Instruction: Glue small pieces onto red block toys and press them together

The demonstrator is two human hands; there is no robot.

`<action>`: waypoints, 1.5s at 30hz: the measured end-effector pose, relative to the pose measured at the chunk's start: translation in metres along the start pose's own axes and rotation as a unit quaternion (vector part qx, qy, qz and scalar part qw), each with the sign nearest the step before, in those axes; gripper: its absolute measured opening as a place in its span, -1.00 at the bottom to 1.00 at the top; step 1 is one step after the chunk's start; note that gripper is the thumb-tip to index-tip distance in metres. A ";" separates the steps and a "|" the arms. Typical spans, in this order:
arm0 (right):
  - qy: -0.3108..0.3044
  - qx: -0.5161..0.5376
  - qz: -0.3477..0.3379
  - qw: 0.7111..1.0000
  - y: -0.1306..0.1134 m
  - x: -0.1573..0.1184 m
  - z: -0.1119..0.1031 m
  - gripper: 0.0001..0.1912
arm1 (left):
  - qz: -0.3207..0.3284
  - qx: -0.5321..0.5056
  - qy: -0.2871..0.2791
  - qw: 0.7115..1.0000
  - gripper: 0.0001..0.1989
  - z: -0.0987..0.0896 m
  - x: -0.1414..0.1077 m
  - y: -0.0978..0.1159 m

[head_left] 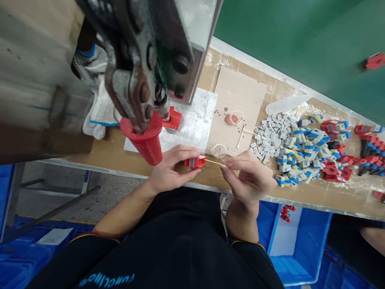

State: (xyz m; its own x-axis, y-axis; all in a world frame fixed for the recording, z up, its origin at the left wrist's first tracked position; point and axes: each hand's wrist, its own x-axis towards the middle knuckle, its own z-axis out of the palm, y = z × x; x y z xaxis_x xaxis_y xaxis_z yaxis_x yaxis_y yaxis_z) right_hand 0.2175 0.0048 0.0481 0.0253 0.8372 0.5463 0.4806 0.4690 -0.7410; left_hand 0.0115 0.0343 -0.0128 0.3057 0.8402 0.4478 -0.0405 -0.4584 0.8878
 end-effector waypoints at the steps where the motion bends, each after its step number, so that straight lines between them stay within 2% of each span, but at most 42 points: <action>1: 0.001 -0.002 0.000 1.000 0.000 0.000 0.000 -0.75 | -0.001 -0.002 0.000 1.000 -0.47 0.000 0.000 0.000; 10: 0.031 0.045 -0.005 0.998 -0.003 0.000 -0.002 -0.79 | -0.007 -0.021 0.001 1.000 -0.46 0.000 -0.001 -0.002; 14: 0.019 0.053 -0.016 0.998 -0.006 0.004 0.004 -0.81 | -0.021 -0.044 -0.004 0.999 -0.47 0.000 -0.003 -0.002; 20: 0.011 0.028 -0.013 0.999 -0.008 0.005 0.007 -0.83 | -0.035 -0.055 -0.010 0.998 -0.50 0.000 -0.003 -0.001; 27: 0.000 0.035 -0.015 0.999 -0.007 0.006 0.009 -0.80 | -0.022 -0.060 -0.006 0.998 -0.46 0.000 -0.002 -0.001; 33: 0.013 0.033 -0.020 0.999 -0.006 0.005 0.010 -0.79 | -0.025 -0.057 -0.008 0.998 -0.45 0.000 -0.003 -0.002; 45: 0.007 -0.007 -0.027 1.000 -0.004 0.006 0.001 -0.75 | -0.015 -0.049 -0.001 0.999 -0.46 0.001 0.000 -0.001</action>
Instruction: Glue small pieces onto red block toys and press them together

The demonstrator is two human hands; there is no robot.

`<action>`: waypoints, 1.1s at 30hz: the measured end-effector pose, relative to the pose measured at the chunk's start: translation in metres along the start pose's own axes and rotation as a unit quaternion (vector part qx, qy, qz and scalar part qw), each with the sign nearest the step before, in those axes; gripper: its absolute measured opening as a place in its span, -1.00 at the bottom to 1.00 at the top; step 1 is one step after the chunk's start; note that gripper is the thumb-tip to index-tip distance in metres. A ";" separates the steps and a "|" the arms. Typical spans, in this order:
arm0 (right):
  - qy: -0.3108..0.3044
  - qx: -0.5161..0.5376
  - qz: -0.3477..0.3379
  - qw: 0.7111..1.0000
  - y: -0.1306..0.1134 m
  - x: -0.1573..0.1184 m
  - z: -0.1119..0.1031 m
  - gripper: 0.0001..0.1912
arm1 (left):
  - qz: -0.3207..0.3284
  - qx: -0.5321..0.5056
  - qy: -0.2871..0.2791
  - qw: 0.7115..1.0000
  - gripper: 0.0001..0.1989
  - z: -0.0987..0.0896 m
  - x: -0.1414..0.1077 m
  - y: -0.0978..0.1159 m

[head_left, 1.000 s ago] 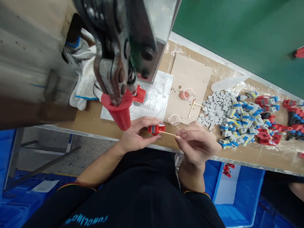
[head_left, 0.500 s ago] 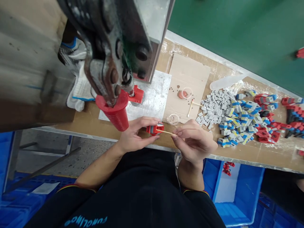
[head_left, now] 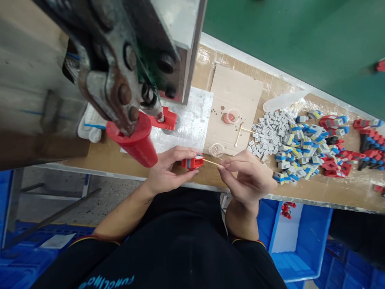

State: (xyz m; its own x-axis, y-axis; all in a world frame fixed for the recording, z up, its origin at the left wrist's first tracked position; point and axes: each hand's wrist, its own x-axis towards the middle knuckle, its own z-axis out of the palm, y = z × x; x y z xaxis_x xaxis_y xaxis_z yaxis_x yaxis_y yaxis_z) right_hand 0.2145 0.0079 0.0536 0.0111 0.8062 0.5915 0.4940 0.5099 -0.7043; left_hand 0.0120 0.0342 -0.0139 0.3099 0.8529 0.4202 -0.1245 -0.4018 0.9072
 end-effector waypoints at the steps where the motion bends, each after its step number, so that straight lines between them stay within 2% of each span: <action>1: -0.003 0.002 0.004 1.000 0.000 0.000 -0.001 -0.75 | 0.002 0.001 -0.001 1.000 -0.46 0.000 0.000 0.000; 11: -0.023 0.044 0.034 0.998 -0.003 -0.001 -0.003 -0.77 | -0.005 0.014 -0.001 1.000 -0.47 0.000 0.000 0.000; 20: 0.001 0.079 0.029 0.996 -0.007 -0.001 0.012 -0.83 | -0.010 -0.003 0.001 1.000 -0.50 0.000 -0.002 -0.001; 23: 0.041 0.082 0.033 0.995 0.003 -0.005 0.001 -0.85 | -0.009 -0.010 0.001 1.000 -0.49 0.000 -0.002 -0.001; 26: 0.094 0.044 0.042 0.994 0.018 -0.012 -0.019 -0.86 | -0.010 -0.019 0.008 1.000 -0.54 0.000 -0.002 -0.001; 28: 0.069 -0.009 0.056 0.996 0.027 -0.016 -0.030 -0.85 | -0.015 -0.027 0.017 0.999 -0.57 0.001 -0.003 -0.001; 33: -0.096 -0.122 0.052 0.987 0.031 -0.017 -0.032 -0.85 | -0.037 -0.042 0.030 0.998 -0.63 0.002 -0.005 -0.003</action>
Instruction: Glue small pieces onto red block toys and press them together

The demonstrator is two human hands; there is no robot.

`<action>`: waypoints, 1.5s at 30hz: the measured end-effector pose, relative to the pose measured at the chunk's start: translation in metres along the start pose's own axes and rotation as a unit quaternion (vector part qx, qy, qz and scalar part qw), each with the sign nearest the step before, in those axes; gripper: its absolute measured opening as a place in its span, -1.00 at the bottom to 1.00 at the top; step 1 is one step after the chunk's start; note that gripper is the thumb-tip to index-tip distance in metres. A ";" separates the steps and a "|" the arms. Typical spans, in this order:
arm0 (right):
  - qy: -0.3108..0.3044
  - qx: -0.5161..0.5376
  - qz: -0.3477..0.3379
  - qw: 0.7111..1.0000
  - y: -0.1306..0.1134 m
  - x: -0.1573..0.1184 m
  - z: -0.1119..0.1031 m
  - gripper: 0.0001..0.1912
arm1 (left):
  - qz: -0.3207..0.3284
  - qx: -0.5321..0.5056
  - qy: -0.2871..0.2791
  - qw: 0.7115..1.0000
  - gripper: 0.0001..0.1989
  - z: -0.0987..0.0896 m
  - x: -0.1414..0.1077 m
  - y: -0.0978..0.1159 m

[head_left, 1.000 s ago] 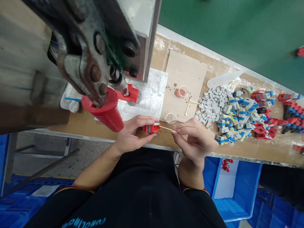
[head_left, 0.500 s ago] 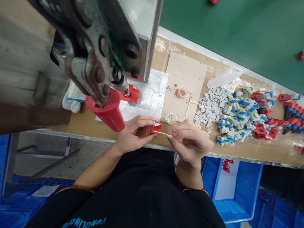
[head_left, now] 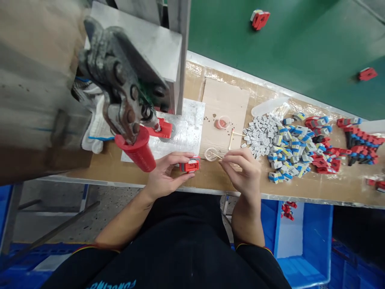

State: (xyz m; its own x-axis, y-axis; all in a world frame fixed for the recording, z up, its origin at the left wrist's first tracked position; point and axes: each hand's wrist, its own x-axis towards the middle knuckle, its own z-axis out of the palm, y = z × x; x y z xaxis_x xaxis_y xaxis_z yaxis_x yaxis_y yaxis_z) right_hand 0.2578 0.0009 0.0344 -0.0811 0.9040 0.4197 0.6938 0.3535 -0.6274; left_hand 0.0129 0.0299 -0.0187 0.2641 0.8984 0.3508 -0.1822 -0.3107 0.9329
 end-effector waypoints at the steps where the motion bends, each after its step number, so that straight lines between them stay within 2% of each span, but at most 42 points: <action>1: -0.034 -0.010 0.001 0.999 -0.001 0.001 0.001 -0.87 | -0.005 -0.003 0.003 1.000 -0.65 0.000 -0.001 0.000; 3: -0.089 0.003 0.022 0.996 0.000 0.000 -0.003 -0.85 | -0.012 -0.006 0.007 1.000 -0.67 0.000 -0.002 0.001; 4: -0.088 0.024 0.038 0.995 0.003 -0.003 -0.007 -0.79 | -0.012 -0.005 0.009 1.000 -0.68 -0.001 -0.002 0.001; 5: -0.056 0.046 0.058 0.996 0.008 -0.008 -0.013 -0.73 | -0.012 -0.005 0.012 1.000 -0.68 -0.001 -0.002 0.002; 7: 0.086 0.066 0.113 0.988 0.022 -0.020 -0.031 -0.71 | -0.014 -0.005 0.018 1.000 -0.68 -0.001 -0.001 0.003; 9: 0.250 0.034 0.169 0.953 0.042 -0.034 -0.054 -0.72 | -0.012 -0.005 0.018 1.000 -0.66 -0.002 0.001 0.003; 10: 0.309 0.005 0.195 0.931 0.053 -0.041 -0.067 -0.68 | -0.008 -0.004 0.016 1.000 -0.64 -0.002 0.002 0.002; 12: 0.357 -0.055 0.240 0.901 0.074 -0.052 -0.093 -0.57 | 0.002 0.001 0.013 1.000 -0.62 -0.003 0.005 0.001; 14: 0.323 -0.111 0.273 0.900 0.090 -0.056 -0.116 -0.50 | 0.007 0.007 0.016 1.000 -0.62 -0.004 0.006 0.001; 16: 0.232 -0.166 0.273 0.919 0.102 -0.051 -0.131 -0.58 | 0.000 0.011 0.019 1.000 -0.61 -0.005 0.006 0.002; 18: 0.114 -0.233 0.251 0.933 0.110 -0.038 -0.135 -0.71 | -0.015 0.015 0.025 0.999 -0.61 -0.005 0.003 0.005; 20: -0.008 -0.306 0.245 0.920 0.115 -0.019 -0.130 -0.71 | -0.028 0.015 0.035 0.999 -0.62 -0.004 0.000 0.009; 22: -0.097 -0.359 0.267 0.889 0.120 0.001 -0.122 -0.72 | -0.036 0.015 0.045 0.998 -0.63 -0.003 -0.005 0.015; 25: -0.132 -0.378 0.294 0.868 0.122 0.017 -0.115 -0.72 | -0.051 0.005 0.049 0.997 -0.64 -0.002 -0.011 0.023; 27: -0.099 -0.358 0.290 0.882 0.115 0.012 -0.117 -0.68 | -0.069 -0.014 0.047 0.996 -0.66 -0.001 -0.016 0.028; 29: -0.003 -0.279 0.261 0.924 0.097 -0.003 -0.115 -0.64 | -0.091 -0.037 0.045 0.994 -0.68 0.001 -0.020 0.032; 31: 0.122 -0.120 0.201 0.965 0.066 -0.025 -0.102 -0.67 | -0.111 -0.053 0.038 0.992 -0.72 0.006 -0.023 0.035; 33: 0.166 0.055 0.147 0.974 0.027 -0.046 -0.079 -0.75 | -0.135 -0.060 0.022 0.989 -0.75 0.013 -0.026 0.037; 35: 0.155 0.194 0.123 0.961 -0.011 -0.064 -0.050 -0.77 | -0.158 -0.063 -0.002 0.985 -0.75 0.020 -0.028 0.037; 38: 0.157 0.316 0.126 0.927 -0.052 -0.076 -0.005 -0.65 | -0.154 -0.058 -0.030 0.986 -0.76 0.027 -0.031 0.037; 42: 0.194 0.349 0.199 0.895 -0.069 -0.075 0.042 -0.57 | -0.064 0.022 -0.030 0.997 -0.69 0.028 -0.037 0.040; 45: 0.207 0.326 0.226 0.894 -0.073 -0.073 0.061 -0.61 | 0.039 0.121 -0.031 0.991 -0.59 0.025 -0.040 0.044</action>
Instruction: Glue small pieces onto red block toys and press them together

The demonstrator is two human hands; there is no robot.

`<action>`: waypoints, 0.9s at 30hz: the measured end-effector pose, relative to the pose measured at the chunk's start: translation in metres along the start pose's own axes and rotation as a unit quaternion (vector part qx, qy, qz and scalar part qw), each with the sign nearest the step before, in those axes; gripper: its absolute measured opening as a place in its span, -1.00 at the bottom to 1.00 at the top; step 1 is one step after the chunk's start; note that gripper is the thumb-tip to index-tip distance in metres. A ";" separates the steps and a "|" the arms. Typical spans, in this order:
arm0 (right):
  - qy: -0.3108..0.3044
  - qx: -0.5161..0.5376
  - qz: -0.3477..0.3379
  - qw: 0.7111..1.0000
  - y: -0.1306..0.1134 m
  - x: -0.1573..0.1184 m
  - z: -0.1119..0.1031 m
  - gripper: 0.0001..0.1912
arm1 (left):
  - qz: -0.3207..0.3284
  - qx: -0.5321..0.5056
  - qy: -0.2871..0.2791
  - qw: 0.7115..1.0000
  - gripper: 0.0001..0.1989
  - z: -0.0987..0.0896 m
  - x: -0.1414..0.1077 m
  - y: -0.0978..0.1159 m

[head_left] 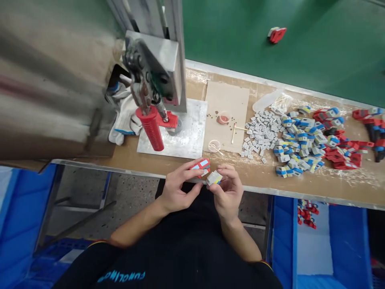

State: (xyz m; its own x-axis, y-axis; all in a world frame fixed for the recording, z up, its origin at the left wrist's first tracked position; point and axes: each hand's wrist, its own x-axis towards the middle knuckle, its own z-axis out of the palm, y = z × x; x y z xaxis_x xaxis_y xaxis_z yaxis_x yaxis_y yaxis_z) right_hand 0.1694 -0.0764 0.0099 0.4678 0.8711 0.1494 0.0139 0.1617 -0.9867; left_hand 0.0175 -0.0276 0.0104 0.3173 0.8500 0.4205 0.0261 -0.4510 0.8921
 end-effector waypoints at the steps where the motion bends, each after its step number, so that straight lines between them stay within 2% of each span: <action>1: -0.001 -0.006 -0.001 1.000 0.001 -0.001 0.003 -0.63 | 0.024 0.031 0.001 0.999 -0.56 -0.001 -0.001 0.001; 5: -0.004 -0.010 -0.001 1.000 0.000 -0.004 0.012 -0.67 | 0.046 0.109 0.007 0.993 -0.53 -0.005 -0.005 0.001; 9: -0.001 -0.016 0.011 1.000 -0.002 -0.004 0.015 -0.65 | 0.033 0.064 0.004 0.997 -0.60 -0.003 -0.011 -0.003; 13: -0.020 -0.055 0.017 0.998 -0.002 -0.008 0.010 -0.65 | 0.039 0.033 0.029 0.998 -0.61 -0.002 -0.009 -0.005; 17: -0.089 -0.064 0.014 0.994 -0.004 -0.005 -0.001 -0.71 | 0.058 0.014 0.040 0.997 -0.43 -0.008 -0.009 -0.005; 19: -0.140 -0.052 0.016 0.989 -0.007 0.001 -0.008 -0.59 | 0.051 -0.024 0.019 0.998 -0.31 -0.013 -0.013 -0.006; 22: -0.252 -0.012 0.016 0.968 -0.009 0.006 -0.012 -0.33 | 0.011 -0.088 -0.008 0.996 -0.14 -0.020 -0.023 -0.003; 24: -0.297 -0.009 0.013 0.955 -0.009 0.003 -0.011 -0.33 | -0.019 -0.096 -0.026 0.995 -0.19 -0.026 -0.027 0.000; 27: -0.292 -0.015 0.024 0.956 -0.003 -0.008 -0.004 -0.37 | -0.048 -0.084 -0.046 0.994 -0.45 -0.036 -0.029 0.004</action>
State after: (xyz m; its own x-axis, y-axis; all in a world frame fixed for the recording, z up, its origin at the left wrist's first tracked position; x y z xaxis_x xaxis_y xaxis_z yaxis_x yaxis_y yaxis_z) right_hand 0.1689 -0.0861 0.0117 -0.1035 0.9891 0.1050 0.0350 0.1091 -0.9934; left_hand -0.0258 -0.0441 0.0083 0.4075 0.8543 0.3226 -0.0961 -0.3112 0.9455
